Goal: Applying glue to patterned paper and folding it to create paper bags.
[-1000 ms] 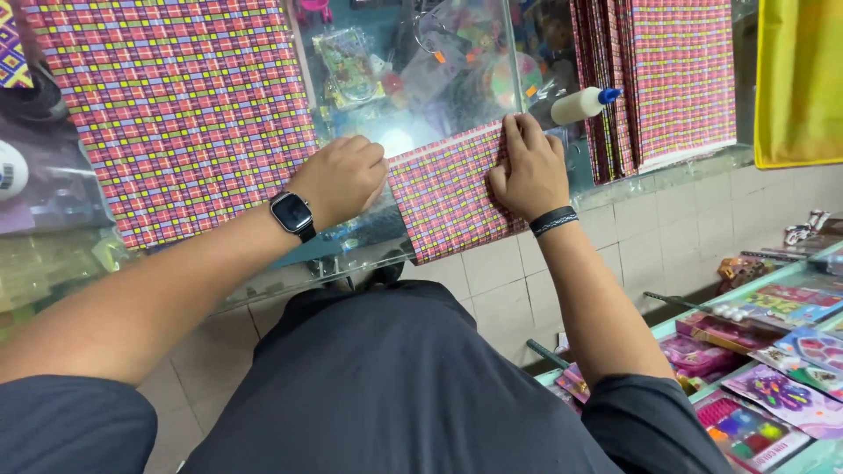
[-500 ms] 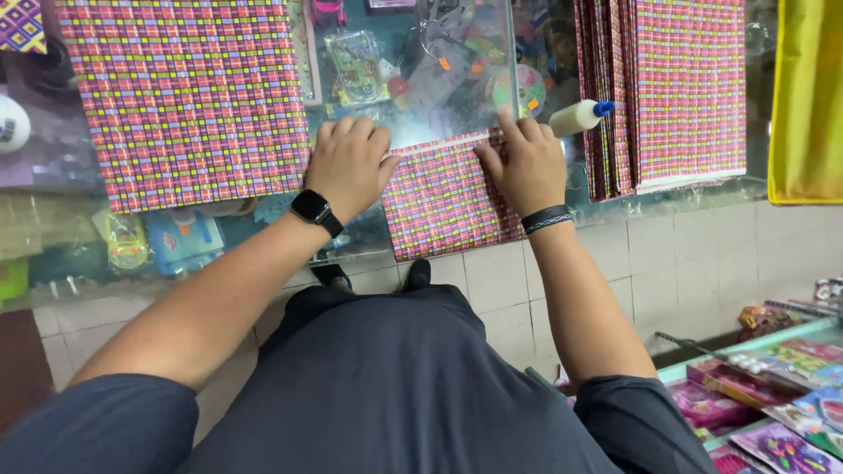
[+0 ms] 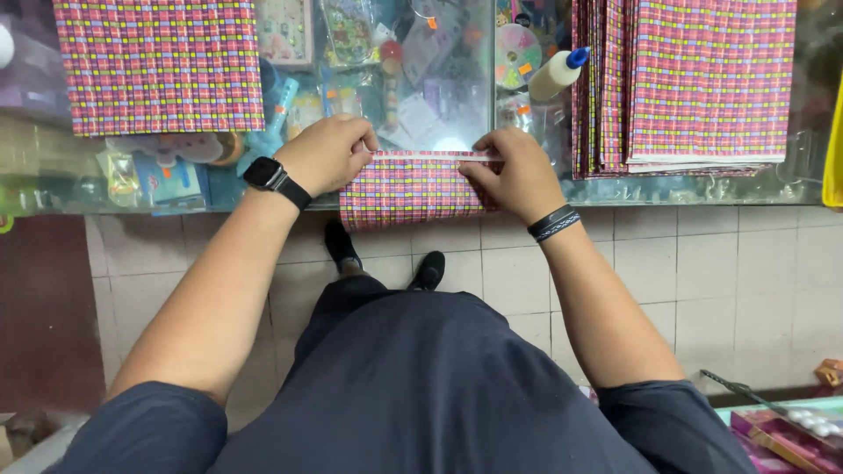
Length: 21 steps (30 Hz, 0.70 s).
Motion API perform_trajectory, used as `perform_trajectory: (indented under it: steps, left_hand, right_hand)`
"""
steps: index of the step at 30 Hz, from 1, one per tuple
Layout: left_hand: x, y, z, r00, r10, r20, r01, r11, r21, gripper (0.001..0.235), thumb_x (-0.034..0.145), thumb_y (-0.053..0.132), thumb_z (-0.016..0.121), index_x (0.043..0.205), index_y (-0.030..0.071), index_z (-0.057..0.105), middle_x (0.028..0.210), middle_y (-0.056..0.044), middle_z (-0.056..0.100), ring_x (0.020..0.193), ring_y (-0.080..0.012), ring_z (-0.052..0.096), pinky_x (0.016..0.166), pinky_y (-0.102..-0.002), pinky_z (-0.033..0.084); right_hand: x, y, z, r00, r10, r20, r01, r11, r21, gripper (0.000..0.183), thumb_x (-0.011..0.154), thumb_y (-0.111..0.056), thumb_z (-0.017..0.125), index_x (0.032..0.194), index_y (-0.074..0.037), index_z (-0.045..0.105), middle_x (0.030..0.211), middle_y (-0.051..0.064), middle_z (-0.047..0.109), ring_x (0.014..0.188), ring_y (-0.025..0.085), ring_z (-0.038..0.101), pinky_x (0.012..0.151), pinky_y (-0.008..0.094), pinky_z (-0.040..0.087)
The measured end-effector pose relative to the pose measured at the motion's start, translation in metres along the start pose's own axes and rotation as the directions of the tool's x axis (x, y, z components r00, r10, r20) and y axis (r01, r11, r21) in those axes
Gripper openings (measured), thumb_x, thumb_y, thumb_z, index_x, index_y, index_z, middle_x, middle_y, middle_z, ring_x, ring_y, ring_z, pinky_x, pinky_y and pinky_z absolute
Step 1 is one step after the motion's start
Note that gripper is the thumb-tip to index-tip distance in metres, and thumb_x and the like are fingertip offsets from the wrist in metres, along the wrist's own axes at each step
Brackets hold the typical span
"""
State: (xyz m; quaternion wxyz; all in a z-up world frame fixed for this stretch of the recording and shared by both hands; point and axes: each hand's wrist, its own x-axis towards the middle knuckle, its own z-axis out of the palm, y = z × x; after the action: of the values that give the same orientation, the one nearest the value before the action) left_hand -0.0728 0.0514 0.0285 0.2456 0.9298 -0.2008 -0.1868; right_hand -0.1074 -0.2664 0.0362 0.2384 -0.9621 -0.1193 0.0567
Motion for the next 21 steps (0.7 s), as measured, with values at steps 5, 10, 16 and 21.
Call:
perform_trajectory:
  steps: [5,10,16,21]
  left_hand:
    - [-0.038,0.041,-0.010,0.996,-0.050,0.072,0.054,0.997,-0.051,0.019,0.098,0.016,0.058,0.111,0.008,0.069,0.095,-0.017,0.069,0.103,-0.0431,0.068,0.090,-0.052,0.054]
    - [-0.079,0.081,-0.020,0.992,-0.070,0.104,0.077,0.995,-0.060,0.021,0.099,0.020,0.055,0.107,0.011,0.073,0.099,-0.019,0.069,0.103,-0.0422,0.068,0.091,-0.051,0.055]
    - [-0.104,0.119,-0.080,0.967,-0.115,0.227,0.152,0.977,-0.149,0.027,0.101,0.030,0.055,0.108,0.012,0.074,0.105,-0.018,0.076,0.107,-0.0406,0.070,0.095,-0.050,0.055]
    - [-0.066,0.096,-0.149,0.968,-0.169,0.187,0.183,0.981,-0.061,0.029,0.098,0.041,0.066,0.108,0.019,0.082,0.090,-0.009,0.081,0.083,-0.0285,0.074,0.087,-0.042,0.055]
  right_hand:
    - [-0.021,0.002,-0.031,0.983,0.002,0.184,-0.071,0.926,0.370,0.021,0.090,-0.025,0.084,0.100,-0.007,0.076,0.085,0.013,0.072,0.090,0.031,0.072,0.082,0.041,0.055]
    - [-0.041,0.016,-0.057,0.903,-0.165,0.396,-0.103,0.813,0.573,0.011,0.090,-0.014,0.079,0.095,-0.005,0.080,0.078,0.008,0.072,0.084,0.019,0.066,0.086,0.040,0.054]
    - [-0.031,-0.001,-0.107,0.819,-0.300,0.489,-0.021,0.836,0.549,0.011,0.089,-0.013,0.078,0.092,-0.005,0.085,0.074,0.011,0.077,0.073,0.020,0.067,0.078,0.038,0.055]
    - [0.034,-0.047,-0.165,0.856,-0.225,0.465,0.098,0.955,0.281,0.018,0.094,-0.020,0.076,0.096,-0.004,0.083,0.066,0.012,0.073,0.053,0.020,0.064,0.068,0.034,0.054]
